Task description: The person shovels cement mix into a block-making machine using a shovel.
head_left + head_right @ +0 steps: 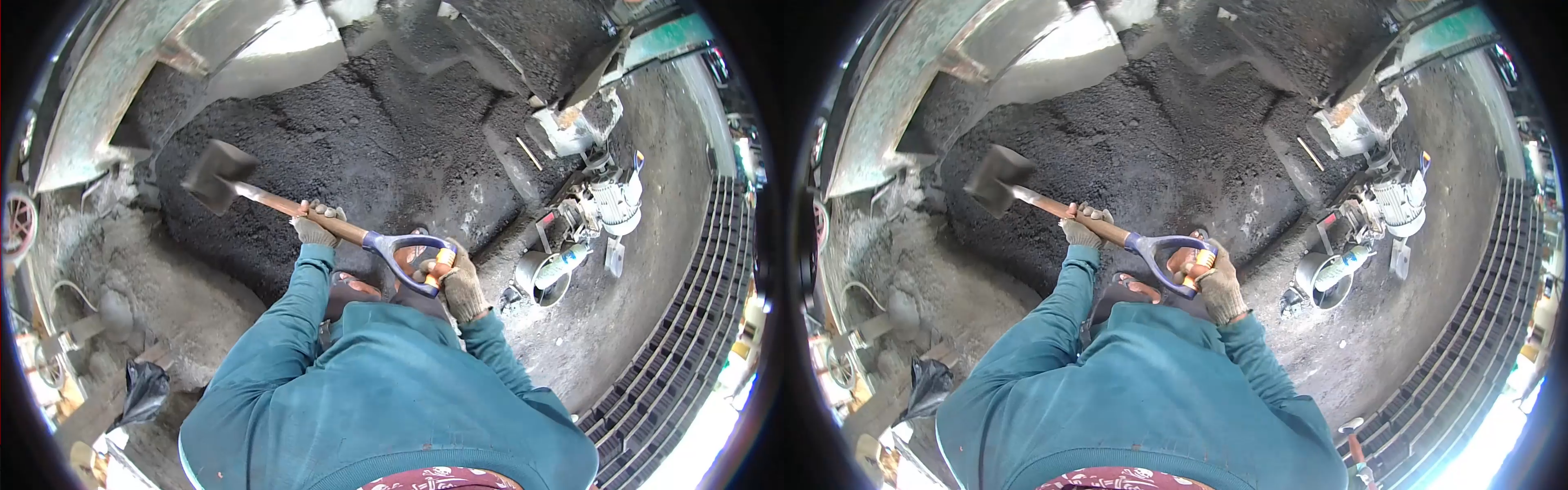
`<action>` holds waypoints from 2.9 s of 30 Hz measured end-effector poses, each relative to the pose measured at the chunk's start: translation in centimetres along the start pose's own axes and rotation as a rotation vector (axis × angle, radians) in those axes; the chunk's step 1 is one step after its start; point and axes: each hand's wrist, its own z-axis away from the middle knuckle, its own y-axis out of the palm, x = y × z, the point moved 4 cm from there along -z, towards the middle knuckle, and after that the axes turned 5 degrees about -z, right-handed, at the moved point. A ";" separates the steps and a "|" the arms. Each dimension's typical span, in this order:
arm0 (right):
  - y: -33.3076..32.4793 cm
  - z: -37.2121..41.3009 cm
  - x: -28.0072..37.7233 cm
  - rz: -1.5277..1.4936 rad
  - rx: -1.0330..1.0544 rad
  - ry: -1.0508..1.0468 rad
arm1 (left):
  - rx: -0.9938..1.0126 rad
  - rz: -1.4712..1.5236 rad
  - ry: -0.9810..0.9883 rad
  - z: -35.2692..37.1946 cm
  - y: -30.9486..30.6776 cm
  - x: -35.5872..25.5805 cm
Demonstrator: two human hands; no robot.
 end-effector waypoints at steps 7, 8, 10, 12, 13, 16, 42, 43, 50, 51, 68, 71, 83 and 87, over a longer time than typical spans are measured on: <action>-15.6 -6.3 -16.0 -0.513 -0.436 0.055 | -0.233 -0.252 -0.235 -7.8 0.6 9.7; -20.0 -6.4 -21.4 -0.622 -0.445 0.066 | -0.226 -0.287 -0.344 -9.4 -1.0 12.5; -23.6 -2.0 -23.2 -0.506 -0.817 -0.116 | -0.325 -0.410 -0.520 -9.9 -3.7 19.4; -25.5 2.9 -23.6 -0.620 -1.127 -0.101 | -0.087 -0.967 -0.499 -13.4 -14.0 27.9; -27.0 6.3 -24.0 -0.440 -1.223 0.025 | -0.237 -0.846 -0.713 -10.1 -13.8 30.8; -26.8 12.9 -21.2 -0.237 -1.518 0.037 | -0.495 -0.600 -1.055 -3.7 -14.6 38.7; -16.5 -10.7 -30.4 -0.808 -0.975 0.052 | -0.470 -1.045 -0.422 -19.1 -2.1 18.5; -17.0 -10.3 -30.5 -0.816 -0.938 0.083 | -0.458 -1.042 -0.385 -17.6 -0.6 18.4; -18.7 -17.9 -21.5 -0.900 -0.597 0.185 | 0.209 -0.937 -0.286 -11.0 19.8 21.4; -19.5 -20.4 -20.7 -0.856 -0.433 0.273 | 0.281 -1.012 -0.209 -9.1 23.7 21.4; -25.9 -3.1 -12.2 -0.394 -1.440 0.159 | -0.360 -0.705 -0.946 -19.0 -4.5 38.6; -26.2 -7.7 -5.4 -0.153 -1.466 0.082 | -0.323 -0.583 -0.963 -22.8 -2.7 43.2; -17.2 -44.2 -3.9 -0.060 -1.024 -0.181 | -0.345 -0.500 -0.582 -52.4 8.7 24.4; -17.1 -38.2 -7.4 -0.294 -1.009 -0.094 | -0.258 -0.557 -0.604 -47.7 5.7 24.2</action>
